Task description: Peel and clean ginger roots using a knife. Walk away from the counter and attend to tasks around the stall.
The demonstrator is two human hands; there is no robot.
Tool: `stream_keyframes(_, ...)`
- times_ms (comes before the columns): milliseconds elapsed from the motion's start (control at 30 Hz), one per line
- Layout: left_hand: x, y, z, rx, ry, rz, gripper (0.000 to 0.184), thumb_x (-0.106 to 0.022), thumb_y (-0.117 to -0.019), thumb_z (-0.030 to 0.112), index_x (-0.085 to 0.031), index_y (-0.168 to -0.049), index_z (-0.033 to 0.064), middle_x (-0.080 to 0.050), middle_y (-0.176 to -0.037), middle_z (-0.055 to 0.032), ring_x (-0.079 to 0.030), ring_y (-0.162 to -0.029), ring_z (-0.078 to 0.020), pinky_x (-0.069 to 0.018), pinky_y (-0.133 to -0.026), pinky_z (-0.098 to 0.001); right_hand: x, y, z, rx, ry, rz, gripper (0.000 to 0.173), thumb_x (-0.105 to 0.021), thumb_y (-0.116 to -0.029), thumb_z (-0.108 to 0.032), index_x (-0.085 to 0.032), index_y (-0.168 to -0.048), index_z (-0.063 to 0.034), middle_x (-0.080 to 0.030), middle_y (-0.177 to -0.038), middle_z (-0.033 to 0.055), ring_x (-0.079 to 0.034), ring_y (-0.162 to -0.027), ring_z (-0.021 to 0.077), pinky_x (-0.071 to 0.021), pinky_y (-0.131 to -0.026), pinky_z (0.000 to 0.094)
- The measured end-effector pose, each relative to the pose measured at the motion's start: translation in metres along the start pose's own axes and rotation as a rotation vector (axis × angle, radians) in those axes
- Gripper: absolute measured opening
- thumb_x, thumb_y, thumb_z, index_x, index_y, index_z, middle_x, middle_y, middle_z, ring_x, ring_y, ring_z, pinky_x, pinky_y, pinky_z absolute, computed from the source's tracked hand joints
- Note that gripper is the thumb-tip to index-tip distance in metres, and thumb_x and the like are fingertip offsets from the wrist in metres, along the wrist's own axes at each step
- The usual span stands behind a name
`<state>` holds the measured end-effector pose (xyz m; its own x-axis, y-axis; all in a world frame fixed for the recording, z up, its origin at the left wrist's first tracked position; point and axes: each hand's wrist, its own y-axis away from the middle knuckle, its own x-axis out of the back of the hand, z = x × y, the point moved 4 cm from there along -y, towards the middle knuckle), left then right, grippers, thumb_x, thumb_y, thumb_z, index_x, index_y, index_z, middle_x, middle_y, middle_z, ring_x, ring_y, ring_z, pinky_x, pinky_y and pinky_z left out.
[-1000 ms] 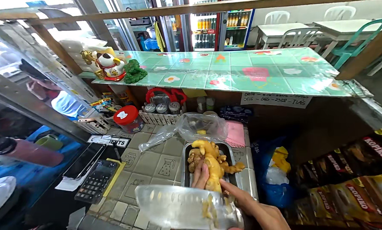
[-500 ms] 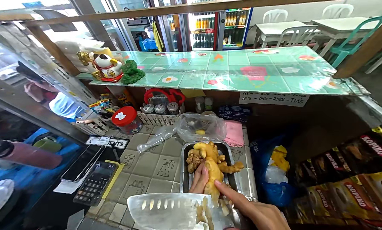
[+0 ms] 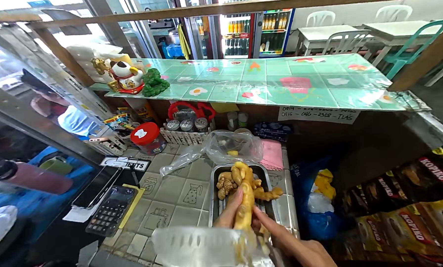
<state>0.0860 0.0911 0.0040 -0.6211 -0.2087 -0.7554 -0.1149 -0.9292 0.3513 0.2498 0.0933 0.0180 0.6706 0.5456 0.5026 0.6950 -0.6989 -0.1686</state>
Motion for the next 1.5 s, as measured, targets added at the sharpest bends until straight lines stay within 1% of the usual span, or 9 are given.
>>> stream_keyframes(133,0.006,-0.011,0.005,-0.099,-0.090,0.138,0.046,-0.041,-0.1095,0.027,-0.035,-0.150,0.0081,-0.065,-0.099,-0.0108,-0.069,-0.081,-0.0158,-0.0599,-0.070,-0.0280,-0.012,0.000,-0.009,-0.016,-0.027,-0.042,0.095,-0.068,-0.0935,-0.053,-0.027,-0.161,-0.0015,-0.068,-0.082,0.0130,-0.057,-0.058,0.0223,-0.0515,-0.055,0.0442)
stream_keyframes(300,0.007,-0.016,0.005,-0.242,-0.215,0.167,0.051,-0.050,-0.1054,0.027,-0.040,-0.151,0.0068,-0.066,-0.106,-0.0117,-0.068,-0.084,-0.0135,-0.0587,-0.074,-0.0260,-0.017,-0.002,-0.015,-0.002,-0.009,-0.030,0.105,-0.069,-0.0909,-0.058,-0.022,-0.161,0.0041,-0.066,-0.075,0.0101,-0.059,-0.058,0.0225,-0.0525,-0.055,0.0446)
stream_keyframes(400,0.006,-0.016,0.003,-0.224,-0.144,0.159,0.050,-0.049,-0.1055,0.026,-0.039,-0.151,0.0058,-0.065,-0.105,-0.0119,-0.068,-0.083,-0.0139,-0.0583,-0.072,-0.0258,-0.015,-0.002,-0.017,0.026,0.076,0.013,0.100,-0.069,-0.0908,-0.058,-0.030,-0.158,0.0052,-0.066,-0.073,0.0109,-0.059,-0.056,0.0233,-0.0517,-0.053,0.0445)
stream_keyframes(533,0.002,-0.014,0.002,-0.174,-0.105,0.164,0.046,-0.041,-0.1087,0.026,-0.035,-0.150,0.0067,-0.065,-0.098,-0.0107,-0.067,-0.074,-0.0117,-0.0566,-0.059,-0.0220,-0.010,-0.003,-0.014,0.038,0.126,0.056,0.087,-0.067,-0.0936,-0.056,-0.041,-0.155,0.0005,-0.066,-0.073,0.0127,-0.057,-0.055,0.0230,-0.0500,-0.053,0.0429)
stream_keyframes(733,0.002,-0.012,0.001,-0.225,-0.130,0.151,0.049,-0.048,-0.1063,0.023,-0.039,-0.151,0.0050,-0.065,-0.107,-0.0119,-0.068,-0.083,-0.0133,-0.0585,-0.071,-0.0254,-0.011,-0.004,-0.012,0.012,0.026,0.013,0.096,-0.071,-0.0917,-0.054,-0.030,-0.159,0.0015,-0.066,-0.075,0.0101,-0.057,-0.056,0.0229,-0.0506,-0.053,0.0441)
stream_keyframes(1067,0.001,-0.009,0.003,-0.170,-0.180,0.121,0.050,-0.041,-0.1077,0.022,-0.031,-0.153,0.0037,-0.064,-0.095,-0.0077,-0.066,-0.075,-0.0103,-0.0577,-0.068,-0.0239,-0.005,-0.005,-0.005,0.036,0.079,0.101,0.077,-0.070,-0.0937,-0.049,-0.047,-0.153,-0.0059,-0.068,-0.077,0.0118,-0.056,-0.055,0.0210,-0.0497,-0.053,0.0409)
stream_keyframes(1233,-0.004,0.001,0.003,-0.211,-0.232,0.113,0.049,-0.042,-0.1089,0.021,-0.033,-0.154,0.0063,-0.065,-0.117,-0.0081,-0.067,-0.095,-0.0104,-0.0568,-0.085,-0.0286,0.002,-0.004,0.000,0.045,0.103,0.129,0.066,-0.069,-0.0955,-0.047,-0.054,-0.149,-0.0127,-0.074,-0.090,0.0122,-0.063,-0.062,0.0210,-0.0533,-0.057,0.0420)
stream_keyframes(1367,-0.006,-0.001,0.005,-0.274,-0.316,0.147,0.051,-0.047,-0.1067,0.018,-0.035,-0.155,0.0071,-0.062,-0.128,-0.0104,-0.067,-0.101,-0.0113,-0.0568,-0.087,-0.0292,0.000,-0.004,-0.001,0.001,0.025,0.087,0.074,-0.069,-0.0954,-0.046,-0.046,-0.155,-0.0092,-0.068,-0.080,0.0114,-0.057,-0.057,0.0205,-0.0500,-0.053,0.0415)
stream_keyframes(1500,-0.008,-0.001,0.005,-0.300,-0.352,0.157,0.050,-0.045,-0.1076,0.019,-0.036,-0.156,0.0087,-0.060,-0.131,-0.0099,-0.065,-0.102,-0.0100,-0.0555,-0.089,-0.0283,-0.004,-0.005,-0.003,0.030,0.014,0.131,0.071,-0.070,-0.0952,-0.045,-0.049,-0.152,-0.0080,-0.073,-0.090,0.0134,-0.061,-0.062,0.0192,-0.0534,-0.058,0.0397)
